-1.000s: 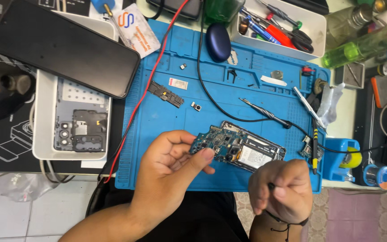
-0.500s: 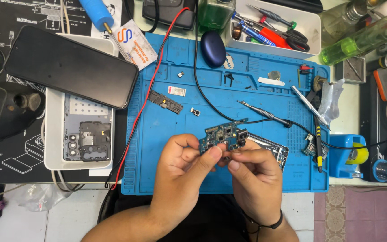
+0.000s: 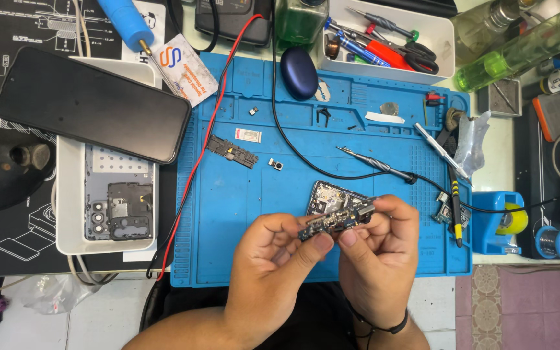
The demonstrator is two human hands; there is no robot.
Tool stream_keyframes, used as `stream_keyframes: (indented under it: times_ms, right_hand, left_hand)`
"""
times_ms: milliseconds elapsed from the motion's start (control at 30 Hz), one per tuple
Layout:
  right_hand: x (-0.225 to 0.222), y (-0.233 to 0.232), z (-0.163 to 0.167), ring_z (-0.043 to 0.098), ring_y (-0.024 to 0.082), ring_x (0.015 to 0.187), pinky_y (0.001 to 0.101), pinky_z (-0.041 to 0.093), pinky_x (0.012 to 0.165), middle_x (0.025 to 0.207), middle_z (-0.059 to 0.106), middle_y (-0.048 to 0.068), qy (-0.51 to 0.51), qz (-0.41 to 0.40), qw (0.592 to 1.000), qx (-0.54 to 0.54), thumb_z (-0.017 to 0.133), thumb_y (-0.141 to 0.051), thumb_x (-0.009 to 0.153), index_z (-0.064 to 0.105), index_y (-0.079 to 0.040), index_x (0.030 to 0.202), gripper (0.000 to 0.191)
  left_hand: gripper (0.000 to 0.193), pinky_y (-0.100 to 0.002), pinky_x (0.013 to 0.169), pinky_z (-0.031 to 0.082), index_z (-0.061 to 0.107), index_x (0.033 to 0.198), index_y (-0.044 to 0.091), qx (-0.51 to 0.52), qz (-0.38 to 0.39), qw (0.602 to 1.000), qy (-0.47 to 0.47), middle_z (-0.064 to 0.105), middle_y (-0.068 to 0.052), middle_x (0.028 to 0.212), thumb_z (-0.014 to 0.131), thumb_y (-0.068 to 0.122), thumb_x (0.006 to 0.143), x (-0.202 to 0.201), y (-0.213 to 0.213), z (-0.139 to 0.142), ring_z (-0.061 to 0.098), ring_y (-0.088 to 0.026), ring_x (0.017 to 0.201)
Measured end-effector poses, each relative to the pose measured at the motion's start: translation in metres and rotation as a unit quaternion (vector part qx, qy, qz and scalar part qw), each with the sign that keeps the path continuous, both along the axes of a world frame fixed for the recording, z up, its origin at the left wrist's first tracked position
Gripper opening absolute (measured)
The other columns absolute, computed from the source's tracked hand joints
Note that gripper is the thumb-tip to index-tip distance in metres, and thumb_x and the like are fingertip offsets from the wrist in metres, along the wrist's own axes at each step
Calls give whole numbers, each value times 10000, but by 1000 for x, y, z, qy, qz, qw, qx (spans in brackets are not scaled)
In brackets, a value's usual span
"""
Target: The person removes a motherboard from a disassembled smartphone and then attaches a small camera module to the board. The work is performed by hand on a blue anti-static mat with various tools and parts nearby.
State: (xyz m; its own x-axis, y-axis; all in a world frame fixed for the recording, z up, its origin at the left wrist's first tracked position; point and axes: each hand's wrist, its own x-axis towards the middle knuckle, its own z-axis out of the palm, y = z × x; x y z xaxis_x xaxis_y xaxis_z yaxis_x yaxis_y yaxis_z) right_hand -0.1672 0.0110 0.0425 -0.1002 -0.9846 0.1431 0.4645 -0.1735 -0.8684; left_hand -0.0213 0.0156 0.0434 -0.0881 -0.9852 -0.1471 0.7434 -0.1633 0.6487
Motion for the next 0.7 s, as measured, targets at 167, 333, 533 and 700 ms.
stream_keyframes:
  times_ms: [167, 333, 533, 700]
  right_hand:
    - [-4, -1, 3, 712, 237, 1094, 400, 580, 998, 1194, 695, 193, 23, 0, 1000, 7, 626, 140, 984, 508, 30, 1323, 375]
    - [-10, 3, 4, 714, 248, 1097, 431, 596, 991, 1189, 691, 197, 41, -3, 999, 10, 621, 144, 964, 514, 28, 1287, 360]
    - [-16, 6, 2, 722, 253, 1082, 419, 596, 970, 1184, 692, 198, 36, 6, 999, 5, 623, 149, 965, 505, 18, 1270, 352]
    - [-19, 8, 1, 718, 243, 1066, 402, 589, 961, 1172, 692, 193, 55, 4, 998, 9, 629, 150, 965, 504, 13, 1261, 349]
  left_hand:
    - [176, -325, 959, 559, 585, 1059, -2, -33, 5, 999, -11, 712, -149, 1137, 721, -60, 963, -1, 2, 2, 674, -176, 1064]
    - [217, -319, 968, 566, 605, 1095, -7, -38, 3, 999, -33, 703, -110, 1123, 736, -58, 931, -2, 5, 1, 672, -156, 1067]
    - [227, -283, 896, 548, 624, 1098, -7, -46, -1, 997, -60, 697, -79, 1049, 767, -55, 929, -2, 7, -4, 639, -116, 980]
    - [226, -271, 868, 541, 625, 1092, -1, -44, -6, 997, -68, 689, -62, 1018, 775, -49, 931, -2, 8, -3, 630, -108, 955]
